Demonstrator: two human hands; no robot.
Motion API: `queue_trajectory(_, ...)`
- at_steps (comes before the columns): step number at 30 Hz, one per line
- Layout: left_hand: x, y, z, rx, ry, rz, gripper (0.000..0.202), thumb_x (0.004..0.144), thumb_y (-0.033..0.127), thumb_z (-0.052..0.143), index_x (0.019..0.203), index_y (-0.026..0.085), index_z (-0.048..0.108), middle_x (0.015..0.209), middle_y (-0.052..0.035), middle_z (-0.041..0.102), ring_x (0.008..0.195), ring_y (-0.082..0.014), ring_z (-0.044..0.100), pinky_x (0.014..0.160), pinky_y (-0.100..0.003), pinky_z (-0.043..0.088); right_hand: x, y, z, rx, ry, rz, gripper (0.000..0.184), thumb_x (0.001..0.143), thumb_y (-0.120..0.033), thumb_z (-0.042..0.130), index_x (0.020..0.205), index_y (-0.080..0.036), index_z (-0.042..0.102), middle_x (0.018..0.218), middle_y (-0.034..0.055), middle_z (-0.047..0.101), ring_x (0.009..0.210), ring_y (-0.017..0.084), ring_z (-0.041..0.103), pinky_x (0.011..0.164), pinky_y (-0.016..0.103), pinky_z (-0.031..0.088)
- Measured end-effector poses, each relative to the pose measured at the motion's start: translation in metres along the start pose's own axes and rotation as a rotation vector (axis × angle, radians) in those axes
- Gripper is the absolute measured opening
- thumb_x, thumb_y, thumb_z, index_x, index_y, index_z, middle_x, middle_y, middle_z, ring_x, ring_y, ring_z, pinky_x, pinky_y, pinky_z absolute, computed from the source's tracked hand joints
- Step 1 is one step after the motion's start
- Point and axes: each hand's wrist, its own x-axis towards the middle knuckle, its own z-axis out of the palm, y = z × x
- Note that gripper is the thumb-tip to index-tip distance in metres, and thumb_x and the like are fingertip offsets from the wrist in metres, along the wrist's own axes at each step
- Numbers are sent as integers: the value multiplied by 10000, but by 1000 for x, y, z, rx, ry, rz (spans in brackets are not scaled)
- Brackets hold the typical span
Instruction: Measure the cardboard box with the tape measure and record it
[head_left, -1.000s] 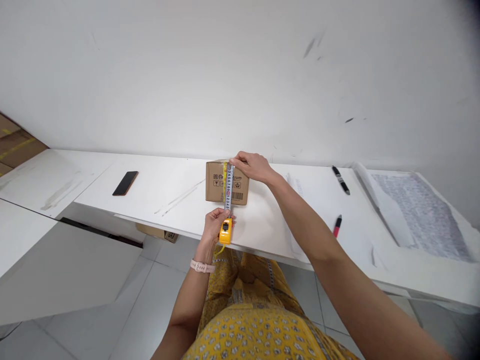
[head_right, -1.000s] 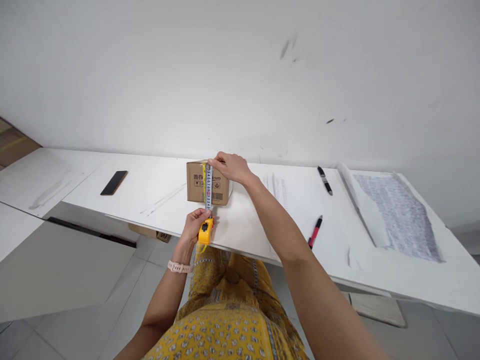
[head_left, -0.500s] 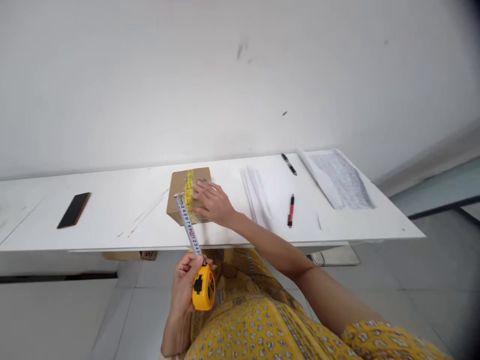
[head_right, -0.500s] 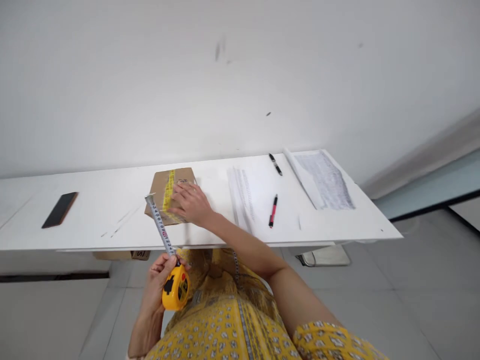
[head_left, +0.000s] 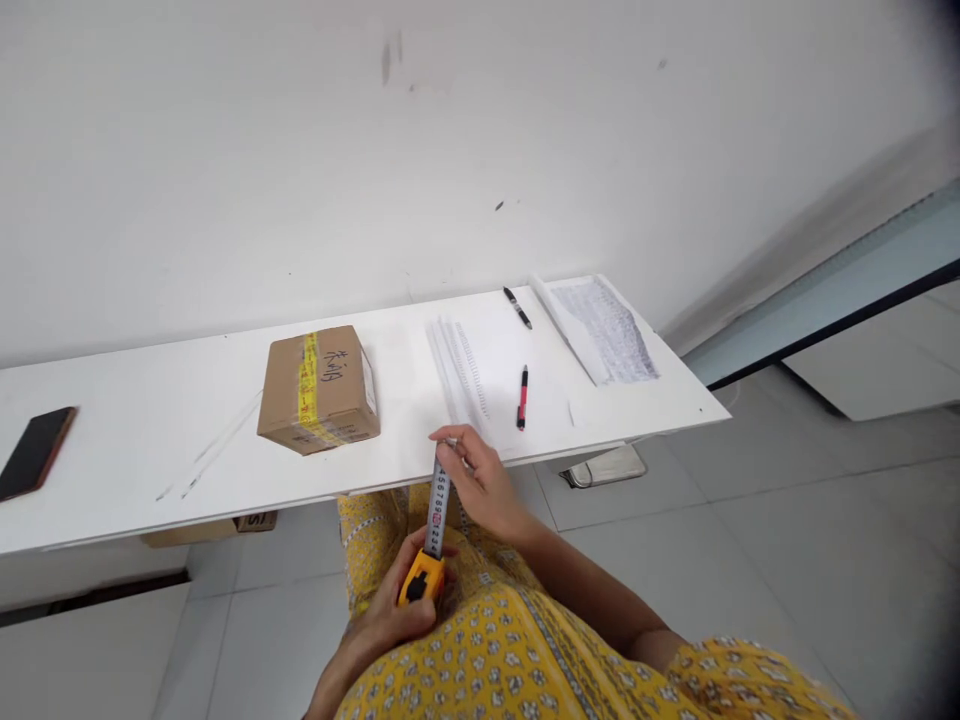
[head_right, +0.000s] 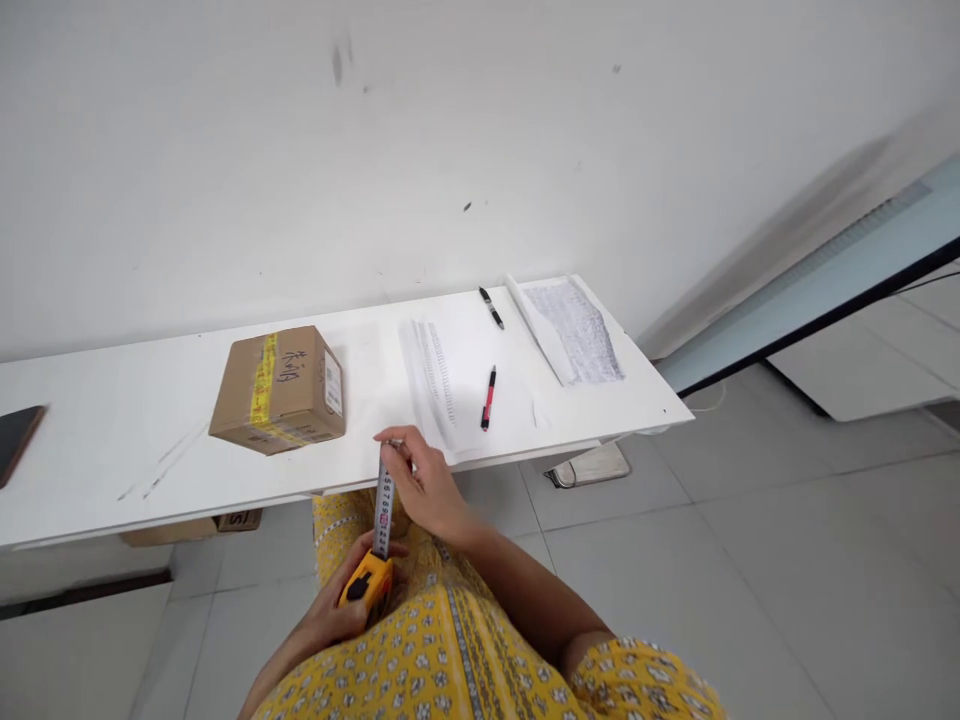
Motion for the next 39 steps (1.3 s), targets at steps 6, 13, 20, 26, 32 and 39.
queue_trajectory(6,0,0,3,214,163,158,763,539,346,784,1233,596,588,871,17,705,680,-257,660,628,-427,525,-34,27,0,-104,-93,-18,208,879,-505,551,1056,-470,654,645,-32,622,553,257,565,580,451,483)
queue_trajectory(13,52,85,19,951,313,497,884,712,404,761,1495,374,353,1140,-50,625,883,-298,666,815,-490,556,29,49,-107,-627,424,246,474,966,-600,361,1170,-239,593,682,28,654,693,253,638,683,370,467)
queue_trajectory(20,165,123,46,1593,430,631,734,796,220,722,1458,146,415,1287,-194,548,1162,-368,579,958,-481,491,75,78,-132,-1013,56,271,403,990,-414,451,1316,-194,541,1053,158,704,944,300,671,746,362,458)
queue_trajectory(26,195,113,37,1554,429,707,552,845,158,678,1351,35,496,1314,-245,560,1215,-375,515,1026,-588,418,68,92,-146,-597,109,200,391,953,-279,359,1200,-164,639,963,125,727,878,258,683,790,395,501)
queue_trajectory(32,169,82,63,1450,113,966,385,884,263,643,1249,147,606,1420,-162,555,1428,-332,389,1223,-583,215,53,111,-160,41,289,85,409,891,-377,433,1230,-206,583,1133,118,748,1145,241,676,958,435,504)
queue_trajectory(39,150,37,65,1352,-193,956,128,839,270,692,959,234,667,1089,-97,703,1191,-300,592,1210,-608,269,50,109,-154,-37,268,94,393,871,-535,530,1152,-269,459,1143,130,748,1193,256,665,864,404,522)
